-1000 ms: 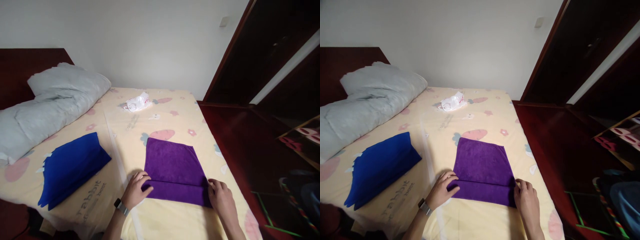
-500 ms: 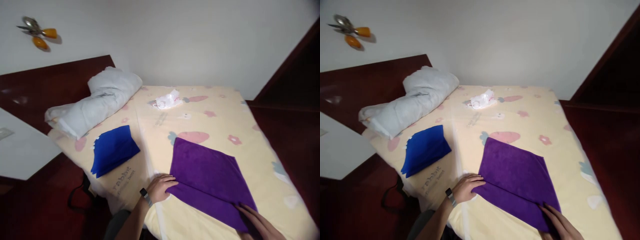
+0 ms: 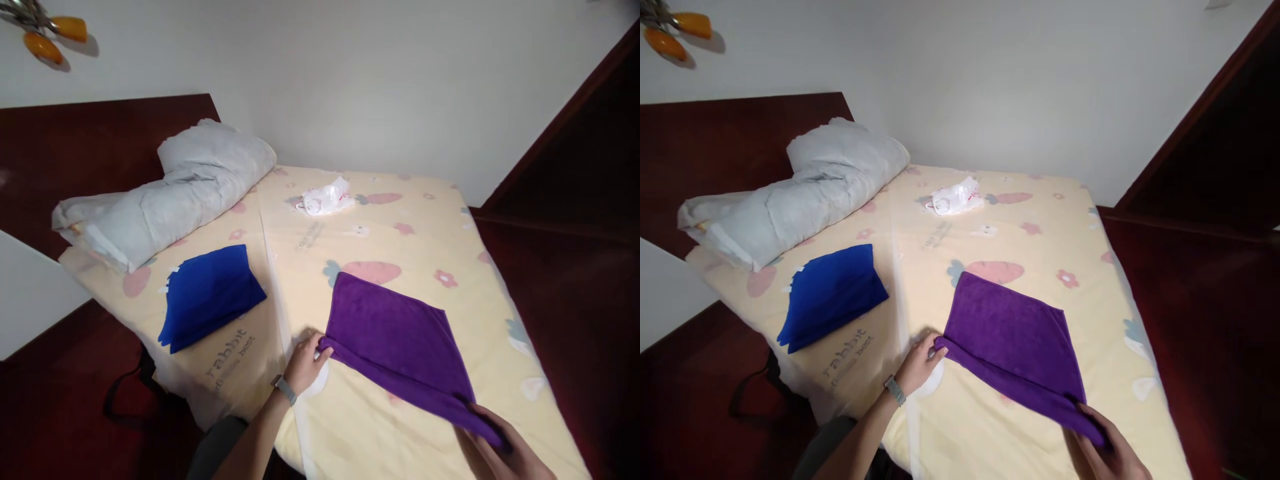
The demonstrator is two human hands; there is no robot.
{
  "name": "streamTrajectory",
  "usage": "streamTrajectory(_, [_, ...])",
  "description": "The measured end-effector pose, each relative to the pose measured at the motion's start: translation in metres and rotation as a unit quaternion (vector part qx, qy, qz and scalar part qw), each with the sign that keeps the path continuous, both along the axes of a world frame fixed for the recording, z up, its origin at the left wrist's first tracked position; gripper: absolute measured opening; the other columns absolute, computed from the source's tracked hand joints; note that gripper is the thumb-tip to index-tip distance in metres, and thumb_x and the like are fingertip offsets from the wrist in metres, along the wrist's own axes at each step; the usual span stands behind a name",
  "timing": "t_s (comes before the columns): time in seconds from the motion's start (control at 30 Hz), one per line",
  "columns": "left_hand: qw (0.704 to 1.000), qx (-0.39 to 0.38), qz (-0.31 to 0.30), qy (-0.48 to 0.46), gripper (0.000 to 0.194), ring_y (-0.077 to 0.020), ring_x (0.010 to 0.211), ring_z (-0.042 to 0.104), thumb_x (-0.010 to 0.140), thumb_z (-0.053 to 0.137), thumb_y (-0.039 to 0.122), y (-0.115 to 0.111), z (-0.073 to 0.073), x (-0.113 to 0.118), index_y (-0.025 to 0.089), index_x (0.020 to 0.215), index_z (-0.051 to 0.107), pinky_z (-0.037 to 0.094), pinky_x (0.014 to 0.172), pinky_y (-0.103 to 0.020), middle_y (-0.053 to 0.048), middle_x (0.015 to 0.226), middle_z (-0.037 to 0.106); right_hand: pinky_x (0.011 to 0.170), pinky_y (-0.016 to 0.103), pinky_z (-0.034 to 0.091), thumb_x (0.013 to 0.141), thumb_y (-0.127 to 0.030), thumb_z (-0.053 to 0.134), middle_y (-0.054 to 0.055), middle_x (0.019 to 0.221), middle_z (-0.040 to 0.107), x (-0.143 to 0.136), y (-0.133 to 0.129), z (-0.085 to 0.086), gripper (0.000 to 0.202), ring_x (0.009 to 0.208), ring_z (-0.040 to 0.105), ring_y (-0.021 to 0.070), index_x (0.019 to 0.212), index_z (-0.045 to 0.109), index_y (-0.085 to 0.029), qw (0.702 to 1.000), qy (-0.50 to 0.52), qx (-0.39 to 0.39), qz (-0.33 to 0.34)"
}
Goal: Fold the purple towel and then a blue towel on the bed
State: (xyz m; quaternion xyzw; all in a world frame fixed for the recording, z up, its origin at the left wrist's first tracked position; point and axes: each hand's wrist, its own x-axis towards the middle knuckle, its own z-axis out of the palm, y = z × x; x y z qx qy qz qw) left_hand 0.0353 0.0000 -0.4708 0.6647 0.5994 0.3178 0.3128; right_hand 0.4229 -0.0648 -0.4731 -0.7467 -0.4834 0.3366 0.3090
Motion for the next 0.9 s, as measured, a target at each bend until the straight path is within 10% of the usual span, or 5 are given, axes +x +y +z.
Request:
streamTrajectory(0.37, [0.994,0.037,0.051,0.089,0.037,-0.0218,0.114,0.065,0.103,0.033,0.032,0.004,0.003,0.006,0.022,0.138,0.044,0.053,0.093,-0.035,-0.011,0.127,0.066,0.086,0.042,0.053,0.076,-0.074,0.041,0.013,0.106,0.074,-0.007,0.026,0.010,0.069,0.103,0.068,0.0351,0.120,0.057,-0.024,0.993,-0.068,-0.073,-0.068])
streamTrajectory(0.63, [0.968,-0.067,0.062,0.234,0.035,-0.0215,0.082,0.070,0.100,0.040,0.047,0.003,0.012,0.001,0.021,0.090,0.061,0.047,0.067,-0.027,-0.006,0.083,0.072,0.096,0.047,0.048,0.075,-0.080,0.037,0.015,0.116,0.071,0.004,0.025,0.002,0.077,0.111,0.064,0.0375,0.115,0.064,-0.021,0.974,-0.115,-0.186,-0.060])
streamTrajectory(0.9, [0.992,-0.098,0.071,-0.039,0.033,-0.0185,0.065,0.066,0.086,0.056,0.053,0.010,0.005,0.008,0.020,0.088,0.055,0.049,0.056,-0.027,-0.001,0.073,0.065,0.077,0.045,0.052,0.073,-0.080,0.045,0.015,0.080,0.074,-0.009,0.035,0.006,0.064,0.085,0.068,0.0372,0.075,0.067,-0.019,0.988,-0.068,-0.125,-0.063])
